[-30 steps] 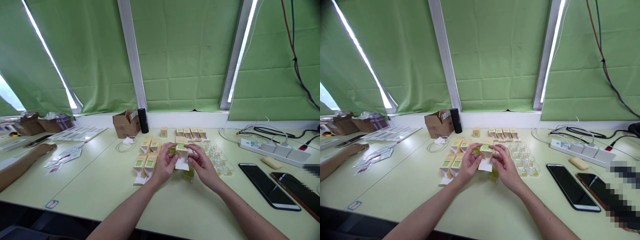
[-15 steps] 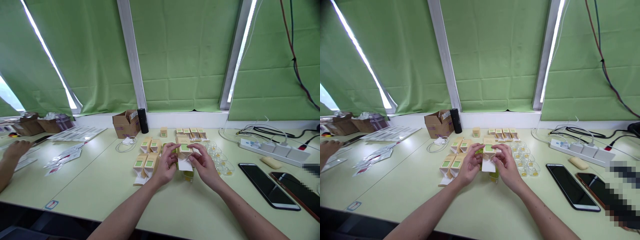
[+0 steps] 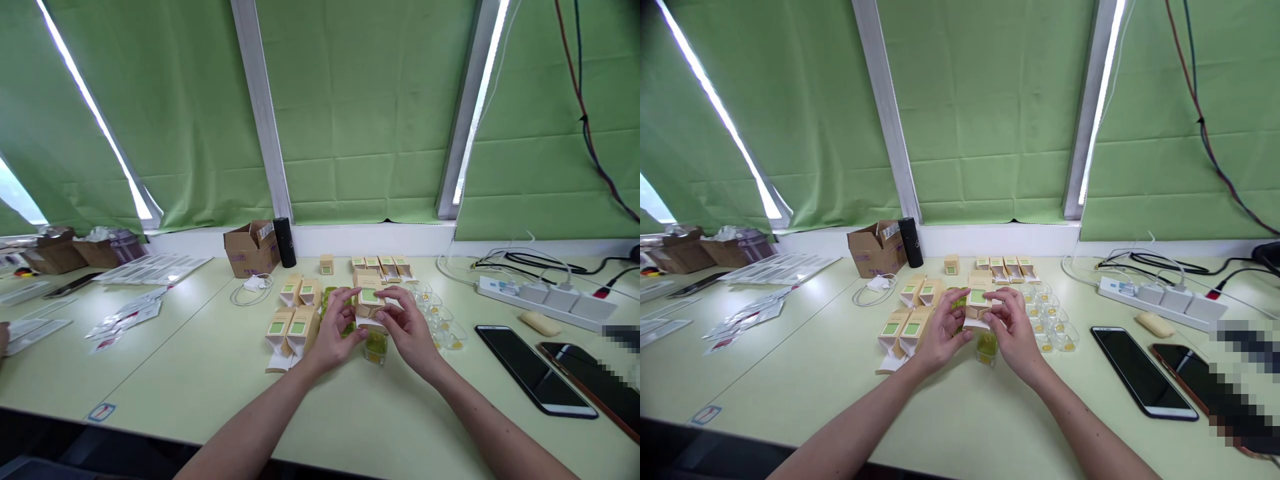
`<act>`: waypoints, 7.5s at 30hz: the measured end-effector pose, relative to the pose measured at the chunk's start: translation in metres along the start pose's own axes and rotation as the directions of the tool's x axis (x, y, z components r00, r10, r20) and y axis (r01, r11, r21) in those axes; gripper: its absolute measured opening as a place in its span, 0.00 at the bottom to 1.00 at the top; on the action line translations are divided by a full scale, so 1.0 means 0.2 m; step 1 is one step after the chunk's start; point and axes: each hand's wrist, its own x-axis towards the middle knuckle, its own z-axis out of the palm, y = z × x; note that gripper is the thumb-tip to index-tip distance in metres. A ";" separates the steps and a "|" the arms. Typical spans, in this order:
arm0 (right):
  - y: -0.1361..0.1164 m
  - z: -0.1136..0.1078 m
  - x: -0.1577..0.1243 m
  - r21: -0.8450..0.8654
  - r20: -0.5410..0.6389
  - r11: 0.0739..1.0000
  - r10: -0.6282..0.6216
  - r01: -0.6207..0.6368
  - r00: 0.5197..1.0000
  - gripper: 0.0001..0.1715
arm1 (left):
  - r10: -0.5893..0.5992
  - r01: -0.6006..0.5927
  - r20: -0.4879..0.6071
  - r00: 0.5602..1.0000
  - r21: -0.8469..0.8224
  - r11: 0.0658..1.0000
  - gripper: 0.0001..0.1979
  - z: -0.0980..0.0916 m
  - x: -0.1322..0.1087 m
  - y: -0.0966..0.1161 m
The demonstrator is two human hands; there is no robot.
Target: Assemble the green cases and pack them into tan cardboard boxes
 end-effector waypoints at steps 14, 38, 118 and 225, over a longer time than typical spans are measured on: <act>-0.04 -0.02 -0.02 0.028 0.059 0.999 0.021 -0.023 0.998 0.19 | 0.023 -0.024 -0.021 1.000 -0.062 0.998 0.32 0.00 0.01 0.00; -0.02 -0.01 -0.04 0.055 0.141 0.998 -0.031 0.023 0.990 0.20 | -0.084 0.073 -0.088 0.993 -0.122 0.990 0.29 0.02 0.01 0.05; 0.03 0.01 -0.08 -0.354 0.183 0.918 -0.118 0.177 0.976 0.22 | 0.352 -0.165 -0.072 0.933 0.785 0.597 0.25 0.01 -0.01 0.03; -0.13 -0.10 0.03 -0.163 0.027 0.981 -0.100 0.103 0.995 0.19 | -0.059 0.083 -0.058 0.997 0.624 0.777 0.15 -0.09 0.02 0.04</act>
